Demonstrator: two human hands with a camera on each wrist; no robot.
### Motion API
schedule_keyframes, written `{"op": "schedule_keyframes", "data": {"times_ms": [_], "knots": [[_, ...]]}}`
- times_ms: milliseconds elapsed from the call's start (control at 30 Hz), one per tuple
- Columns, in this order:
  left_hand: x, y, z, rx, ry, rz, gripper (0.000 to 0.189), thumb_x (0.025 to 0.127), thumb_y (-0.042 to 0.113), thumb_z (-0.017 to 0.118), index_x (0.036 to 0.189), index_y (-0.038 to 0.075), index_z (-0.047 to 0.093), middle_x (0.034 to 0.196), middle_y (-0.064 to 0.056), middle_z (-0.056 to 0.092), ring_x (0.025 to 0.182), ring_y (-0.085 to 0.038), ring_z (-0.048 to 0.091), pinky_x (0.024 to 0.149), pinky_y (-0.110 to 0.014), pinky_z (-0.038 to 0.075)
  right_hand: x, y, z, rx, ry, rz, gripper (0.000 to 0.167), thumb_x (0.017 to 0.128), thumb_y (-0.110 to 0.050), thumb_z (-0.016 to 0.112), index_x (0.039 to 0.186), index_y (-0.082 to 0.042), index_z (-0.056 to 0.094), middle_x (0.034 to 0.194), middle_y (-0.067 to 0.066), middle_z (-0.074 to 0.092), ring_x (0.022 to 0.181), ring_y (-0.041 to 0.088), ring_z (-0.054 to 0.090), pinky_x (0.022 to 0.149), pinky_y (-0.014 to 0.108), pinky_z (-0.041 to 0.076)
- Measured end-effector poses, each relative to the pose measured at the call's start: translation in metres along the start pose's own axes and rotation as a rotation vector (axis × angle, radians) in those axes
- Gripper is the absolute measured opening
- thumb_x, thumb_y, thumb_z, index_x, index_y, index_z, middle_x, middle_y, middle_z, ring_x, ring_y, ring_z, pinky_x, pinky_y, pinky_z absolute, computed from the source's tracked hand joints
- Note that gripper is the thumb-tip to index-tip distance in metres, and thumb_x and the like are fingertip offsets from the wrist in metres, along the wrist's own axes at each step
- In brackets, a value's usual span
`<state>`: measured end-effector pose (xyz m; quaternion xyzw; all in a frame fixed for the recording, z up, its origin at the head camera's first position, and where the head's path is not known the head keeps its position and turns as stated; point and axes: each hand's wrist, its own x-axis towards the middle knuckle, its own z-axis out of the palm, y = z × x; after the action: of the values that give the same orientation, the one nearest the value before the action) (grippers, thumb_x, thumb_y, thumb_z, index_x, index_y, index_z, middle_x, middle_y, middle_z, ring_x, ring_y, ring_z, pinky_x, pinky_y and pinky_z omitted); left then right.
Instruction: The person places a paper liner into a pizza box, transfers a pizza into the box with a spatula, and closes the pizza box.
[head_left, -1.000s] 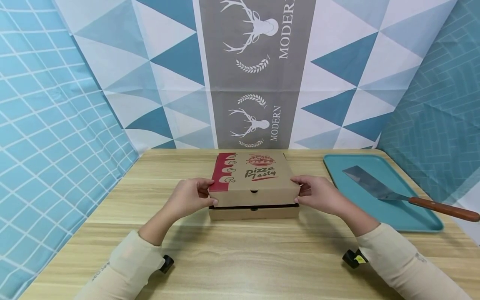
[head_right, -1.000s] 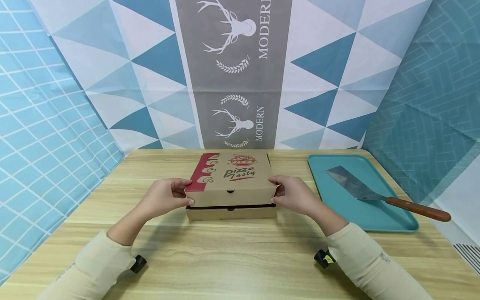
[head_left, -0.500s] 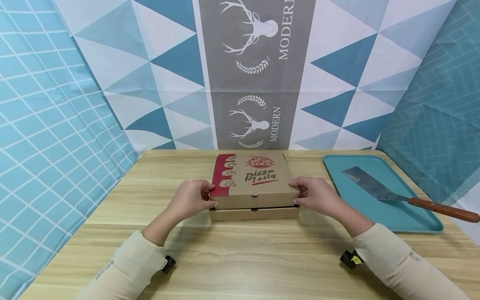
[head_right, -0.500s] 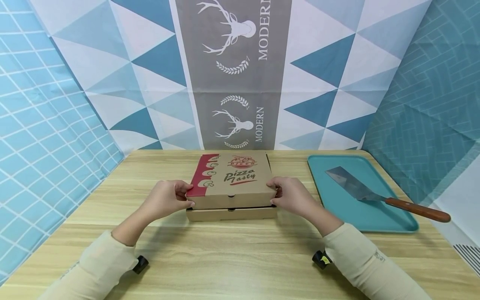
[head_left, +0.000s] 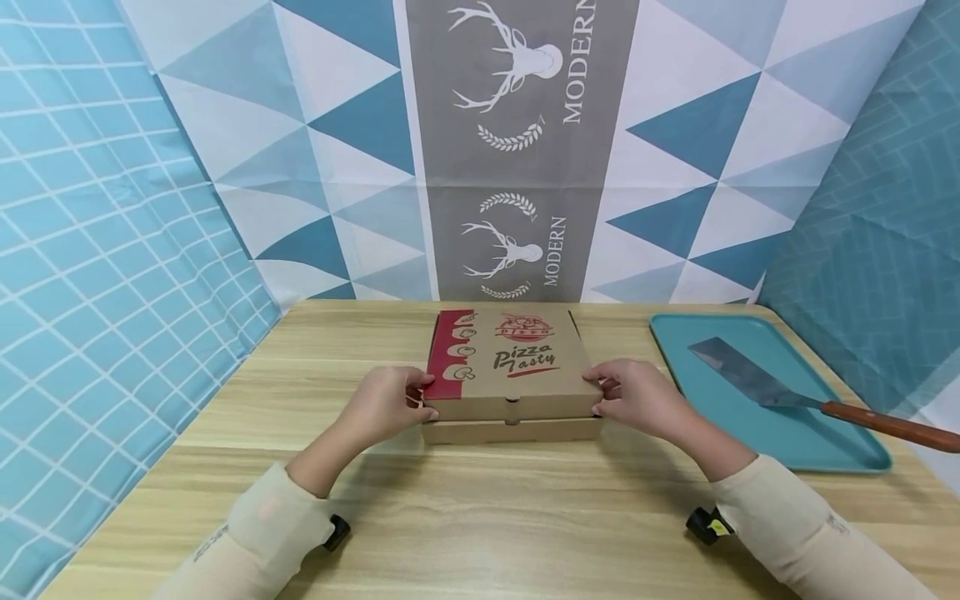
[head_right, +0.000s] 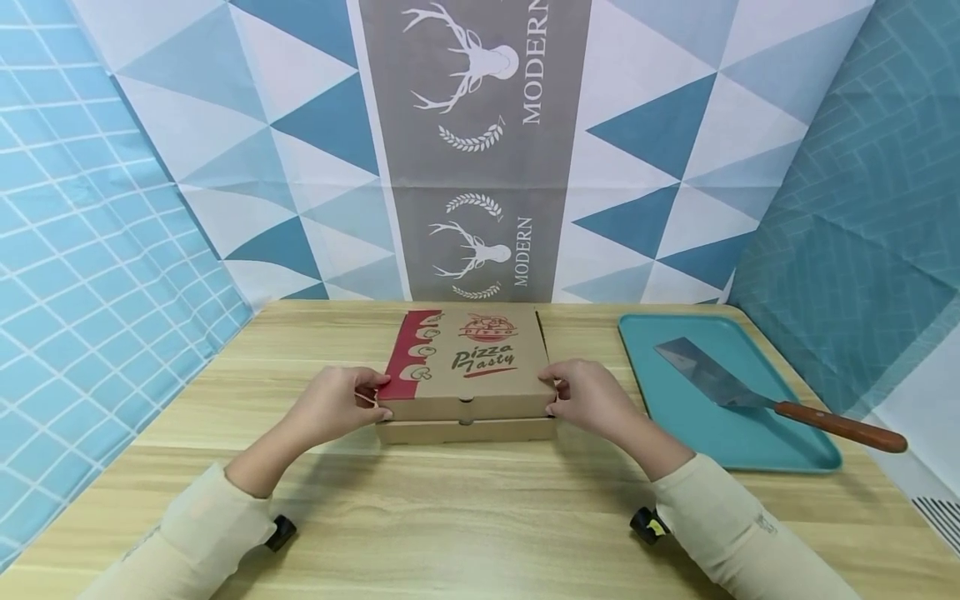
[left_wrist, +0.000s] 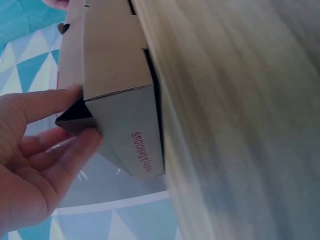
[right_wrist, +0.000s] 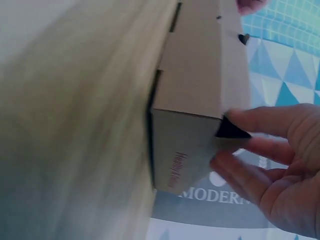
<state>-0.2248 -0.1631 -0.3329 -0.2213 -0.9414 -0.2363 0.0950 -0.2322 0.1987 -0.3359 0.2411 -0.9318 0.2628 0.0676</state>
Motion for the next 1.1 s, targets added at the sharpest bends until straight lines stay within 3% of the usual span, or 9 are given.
{"op": "schedule_keyframes", "data": {"times_ms": [100, 200, 267, 367, 567, 800, 933, 1100], "knots": [[-0.001, 0.001, 0.0, 0.04, -0.013, 0.055, 0.065, 0.077, 0.03, 0.085, 0.128, -0.002, 0.061, 0.132, -0.016, 0.058, 0.116, -0.029, 0.059, 0.092, -0.044, 0.052, 0.0, 0.002, -0.002, -0.082, 0.006, -0.066, 0.059, 0.085, -0.017, 0.078, 0.135, 0.003, 0.055, 0.135, 0.024, 0.054, 0.115, 0.039, 0.058, 0.091, 0.05, 0.051], [0.001, 0.002, 0.002, 0.095, -0.069, 0.146, 0.086, 0.081, 0.046, 0.078, 0.145, 0.0, 0.044, 0.155, -0.017, 0.031, 0.141, -0.035, 0.03, 0.109, -0.051, 0.035, 0.002, 0.001, -0.001, -0.113, -0.056, -0.129, 0.076, 0.091, -0.035, 0.07, 0.149, -0.001, 0.036, 0.155, 0.02, 0.028, 0.137, 0.042, 0.033, 0.107, 0.058, 0.034], [0.003, 0.004, 0.005, 0.111, -0.118, 0.198, 0.094, 0.083, 0.052, 0.072, 0.15, 0.0, 0.033, 0.159, -0.017, 0.02, 0.146, -0.035, 0.018, 0.113, -0.052, 0.027, 0.004, 0.0, 0.003, -0.112, -0.128, -0.161, 0.081, 0.094, -0.046, 0.061, 0.154, -0.004, 0.025, 0.16, 0.018, 0.014, 0.143, 0.041, 0.019, 0.111, 0.059, 0.025], [0.008, 0.005, 0.01, 0.151, -0.162, 0.266, 0.097, 0.087, 0.058, 0.065, 0.152, -0.002, 0.026, 0.16, -0.019, 0.015, 0.147, -0.036, 0.012, 0.115, -0.051, 0.021, 0.008, -0.001, 0.01, -0.137, -0.192, -0.202, 0.084, 0.096, -0.055, 0.051, 0.156, -0.005, 0.019, 0.162, 0.016, 0.006, 0.146, 0.038, 0.011, 0.114, 0.055, 0.02], [0.016, 0.008, 0.02, 0.21, -0.201, 0.325, 0.093, 0.09, 0.057, 0.062, 0.151, -0.004, 0.027, 0.158, -0.021, 0.02, 0.146, -0.037, 0.015, 0.116, -0.05, 0.02, 0.016, -0.003, 0.02, -0.201, -0.189, -0.264, 0.077, 0.1, -0.052, 0.046, 0.153, 0.0, 0.025, 0.16, 0.021, 0.012, 0.145, 0.039, 0.013, 0.115, 0.054, 0.02], [0.015, 0.015, 0.02, 0.231, -0.234, 0.327, 0.087, 0.09, 0.052, 0.065, 0.148, -0.004, 0.034, 0.155, -0.021, 0.029, 0.144, -0.037, 0.022, 0.116, -0.05, 0.02, 0.013, -0.004, 0.02, -0.225, -0.199, -0.259, 0.072, 0.1, -0.051, 0.045, 0.152, -0.002, 0.03, 0.158, 0.022, 0.018, 0.144, 0.041, 0.017, 0.114, 0.055, 0.022], [0.009, 0.018, 0.014, 0.215, -0.221, 0.312, 0.081, 0.087, 0.049, 0.07, 0.144, -0.002, 0.043, 0.15, -0.02, 0.038, 0.14, -0.037, 0.032, 0.113, -0.05, 0.028, 0.006, -0.007, 0.014, -0.235, -0.161, -0.284, 0.061, 0.099, -0.045, 0.052, 0.145, -0.005, 0.046, 0.15, 0.022, 0.037, 0.138, 0.041, 0.033, 0.109, 0.055, 0.032], [0.005, 0.019, 0.006, 0.185, -0.2, 0.313, 0.071, 0.085, 0.045, 0.073, 0.137, 0.001, 0.054, 0.146, -0.017, 0.045, 0.135, -0.035, 0.04, 0.109, -0.049, 0.035, 0.005, -0.006, 0.008, -0.261, -0.072, -0.38, 0.043, 0.098, -0.033, 0.059, 0.13, -0.005, 0.061, 0.128, 0.018, 0.057, 0.119, 0.035, 0.053, 0.1, 0.051, 0.044]]}}
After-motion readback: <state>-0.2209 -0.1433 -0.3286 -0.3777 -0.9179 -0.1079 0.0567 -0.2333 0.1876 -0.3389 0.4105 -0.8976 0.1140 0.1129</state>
